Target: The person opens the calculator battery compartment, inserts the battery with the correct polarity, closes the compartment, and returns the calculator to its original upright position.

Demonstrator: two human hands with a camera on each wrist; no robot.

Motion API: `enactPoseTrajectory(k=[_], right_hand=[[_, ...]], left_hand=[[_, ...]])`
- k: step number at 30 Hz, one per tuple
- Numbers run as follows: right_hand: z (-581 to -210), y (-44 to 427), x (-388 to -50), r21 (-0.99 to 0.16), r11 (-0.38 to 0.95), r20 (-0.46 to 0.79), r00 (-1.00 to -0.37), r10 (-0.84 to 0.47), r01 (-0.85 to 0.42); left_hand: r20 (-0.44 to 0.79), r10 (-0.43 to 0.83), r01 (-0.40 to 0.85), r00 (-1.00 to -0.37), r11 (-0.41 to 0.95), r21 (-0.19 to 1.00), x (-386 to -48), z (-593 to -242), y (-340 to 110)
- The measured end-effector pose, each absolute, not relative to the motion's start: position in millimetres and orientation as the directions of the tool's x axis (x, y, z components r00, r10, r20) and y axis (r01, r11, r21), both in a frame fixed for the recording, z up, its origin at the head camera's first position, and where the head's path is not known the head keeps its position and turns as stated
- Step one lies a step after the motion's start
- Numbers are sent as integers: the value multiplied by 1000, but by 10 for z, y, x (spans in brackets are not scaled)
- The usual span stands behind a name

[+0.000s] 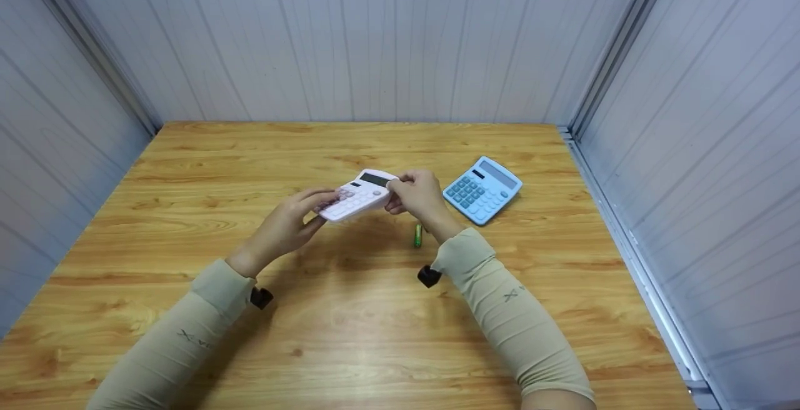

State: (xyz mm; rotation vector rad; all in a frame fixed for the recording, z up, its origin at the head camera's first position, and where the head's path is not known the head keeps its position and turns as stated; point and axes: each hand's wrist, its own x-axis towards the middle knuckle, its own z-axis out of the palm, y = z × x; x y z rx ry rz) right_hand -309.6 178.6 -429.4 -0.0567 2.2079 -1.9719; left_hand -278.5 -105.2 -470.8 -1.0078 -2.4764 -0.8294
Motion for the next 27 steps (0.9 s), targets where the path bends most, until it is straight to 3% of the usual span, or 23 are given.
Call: enactPoseTrajectory(k=[6,13,22,27], right_hand=[[-4304,1814,-3067,-985,156,-92,-983,-158,67],[-4318,1855,-3033,-981,190,-58,-984,-168,26],[-4319,1892,-3034,-979,194,21,-986,-167,-54],[-4310,1908,-3019,-961,260,60,-989,-138,-94]], left_hand=[[550,541,756,-637,578,307,-2763,-4726,-1019],[578,534,771,-618,557,309,-2765,-4742,-998],[487,475,681,-733,519,517,-2745,-4699,-984],[424,445,605,-789,438,665,-2738,-4670,-971]])
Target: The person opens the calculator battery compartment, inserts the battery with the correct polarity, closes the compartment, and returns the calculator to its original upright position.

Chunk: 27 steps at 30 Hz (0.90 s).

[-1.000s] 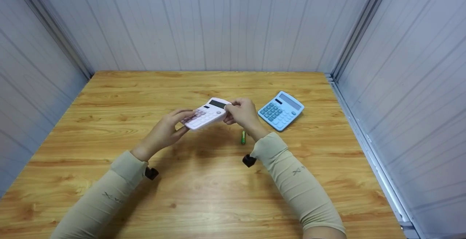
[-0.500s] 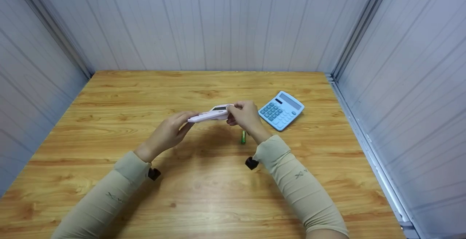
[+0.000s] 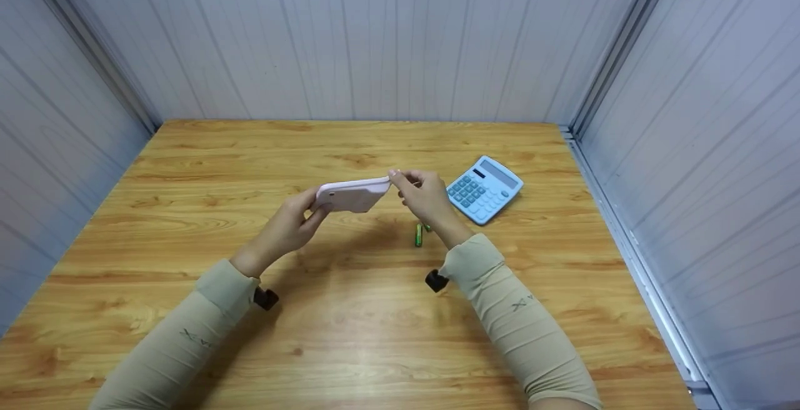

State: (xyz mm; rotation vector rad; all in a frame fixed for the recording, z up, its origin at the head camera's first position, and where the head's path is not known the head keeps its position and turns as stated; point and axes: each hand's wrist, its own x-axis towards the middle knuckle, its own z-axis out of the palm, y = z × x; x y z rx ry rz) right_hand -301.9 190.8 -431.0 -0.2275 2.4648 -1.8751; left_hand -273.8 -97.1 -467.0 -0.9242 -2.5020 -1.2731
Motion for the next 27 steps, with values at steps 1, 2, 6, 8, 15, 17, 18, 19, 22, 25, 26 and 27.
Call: enactPoseTrajectory(k=[1,2,6,8,15,17,18,19,22,25,26,27], right_hand=[[-4306,1910,-3013,-957,273,67,-989,-134,-101],[-4302,1913,-3006,-953,283,73,-989,-131,-108],[-4304,1922,-2989,-947,293,93,-987,-132,-128],[-4311,1923,-2982,-946,292,103,-985,-137,-140],[-4329,1909,-2971,-950,238,175,-975,-138,-204],[-4331,1906,-2968,-951,222,189,-972,-138,-216],[-4333,1904,-2966,-951,219,194,-971,-136,-221],[-4334,1903,-2965,-950,215,199,-971,-135,-225],[-4340,1901,-2968,-948,211,213,-968,-130,-237],[-4343,1900,-2971,-946,212,223,-967,-120,-244],[-4341,1898,-2970,-946,213,224,-967,-117,-245],[-4340,1896,-2969,-946,212,226,-967,-114,-246]], left_hand=[[413,441,589,-797,418,692,-2740,-4665,-967],[403,437,576,-804,402,712,-2741,-4663,-965],[367,425,521,-827,340,783,-2745,-4649,-956],[361,420,506,-833,314,803,-2749,-4646,-953],[341,399,439,-851,186,879,-2772,-4638,-941],[330,395,414,-857,147,899,-2780,-4636,-935],[326,391,403,-861,131,906,-2784,-4636,-932],[319,389,388,-864,113,915,-2786,-4633,-929],[292,382,348,-877,85,934,-2790,-4621,-919],[272,379,321,-885,70,945,-2790,-4604,-915],[269,378,317,-886,69,946,-2789,-4598,-916],[266,377,313,-887,68,947,-2787,-4592,-916]])
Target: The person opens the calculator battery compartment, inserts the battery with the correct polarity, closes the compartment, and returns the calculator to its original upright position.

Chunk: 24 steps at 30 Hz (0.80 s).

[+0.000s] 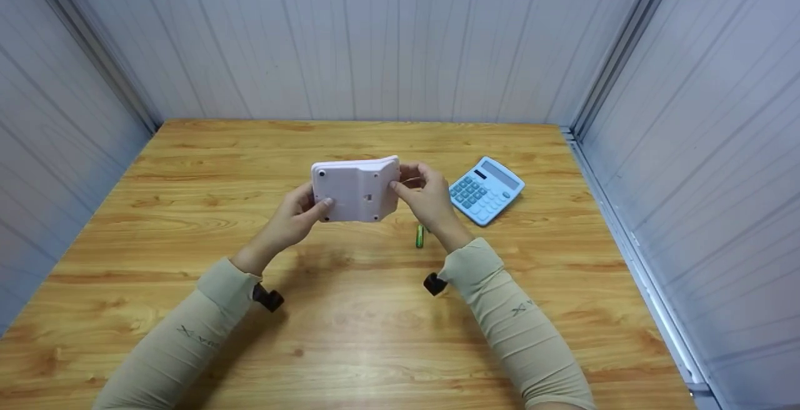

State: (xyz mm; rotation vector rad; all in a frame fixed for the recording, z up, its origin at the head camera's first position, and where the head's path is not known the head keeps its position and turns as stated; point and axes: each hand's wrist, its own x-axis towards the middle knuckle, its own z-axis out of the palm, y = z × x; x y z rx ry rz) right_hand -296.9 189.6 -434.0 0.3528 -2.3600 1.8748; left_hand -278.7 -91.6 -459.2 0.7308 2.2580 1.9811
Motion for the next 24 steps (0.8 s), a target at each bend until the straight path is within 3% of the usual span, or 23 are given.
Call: enactPoseTrajectory(k=[24], right_hand=[[-4351,1824,-2918,-962,149,220,-973,-69,-228]], left_hand=[[165,359,162,-919,-39,986,-2777,-4549,-845]])
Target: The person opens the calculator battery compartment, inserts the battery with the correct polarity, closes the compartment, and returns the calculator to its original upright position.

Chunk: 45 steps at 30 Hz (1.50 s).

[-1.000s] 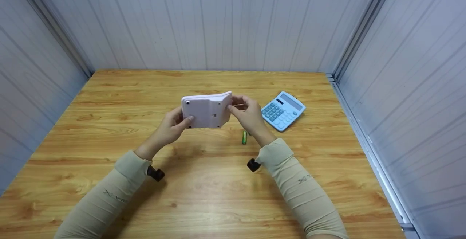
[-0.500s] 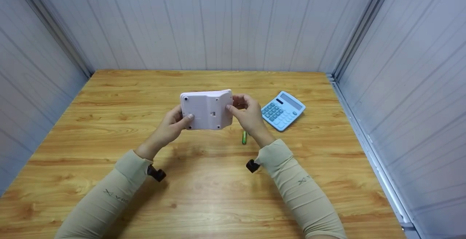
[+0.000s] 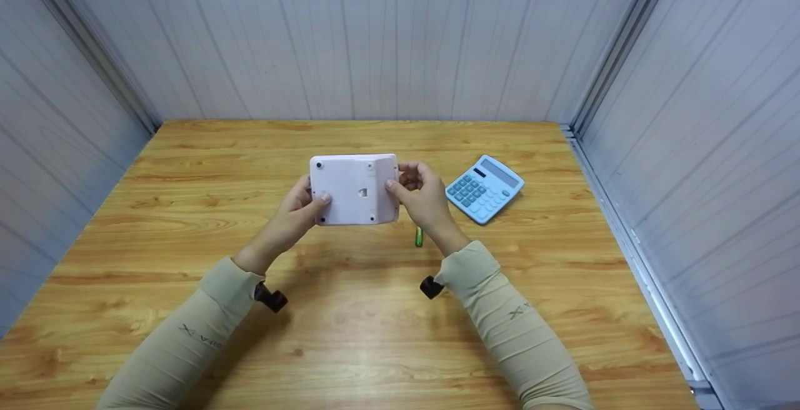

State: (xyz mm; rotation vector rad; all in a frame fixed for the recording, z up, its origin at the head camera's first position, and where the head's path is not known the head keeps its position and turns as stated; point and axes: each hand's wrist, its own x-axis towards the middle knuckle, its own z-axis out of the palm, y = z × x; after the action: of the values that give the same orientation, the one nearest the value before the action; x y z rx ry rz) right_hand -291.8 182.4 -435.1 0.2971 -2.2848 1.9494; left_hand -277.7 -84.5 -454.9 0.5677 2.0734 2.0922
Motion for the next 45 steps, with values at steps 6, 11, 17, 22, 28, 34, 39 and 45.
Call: enactPoseTrajectory(k=[6,11,17,22,28,34,39,45], right_hand=[[-4361,1800,-2907,-973,141,179,-983,-37,-182],[-4393,1792,-2919,-971,157,181,-983,-24,-182],[-4424,1784,-2917,-956,194,222,-975,-19,-221],[-4443,1772,-2908,-937,232,260,-965,-35,-261],[-4440,1756,-2884,-915,301,271,-962,-39,-270],[-4422,1731,-2879,-892,376,255,-966,-41,-251],[-4414,1706,-2877,-888,405,215,-975,-59,-220],[-4398,1659,-2861,-871,440,213,-975,-64,-219]], left_hand=[[145,362,126,-921,-74,989,-2766,-4554,-836],[128,364,101,-923,-94,990,-2768,-4566,-831],[112,362,88,-925,-82,993,-2782,-4585,-827],[92,351,72,-932,-69,995,-2788,-4593,-827],[88,353,69,-932,-67,995,-2801,-4610,-829],[87,359,73,-929,-54,996,-2804,-4613,-822],[87,355,73,-931,-53,996,-2796,-4608,-810],[88,352,80,-932,-37,996,-2791,-4610,-799]])
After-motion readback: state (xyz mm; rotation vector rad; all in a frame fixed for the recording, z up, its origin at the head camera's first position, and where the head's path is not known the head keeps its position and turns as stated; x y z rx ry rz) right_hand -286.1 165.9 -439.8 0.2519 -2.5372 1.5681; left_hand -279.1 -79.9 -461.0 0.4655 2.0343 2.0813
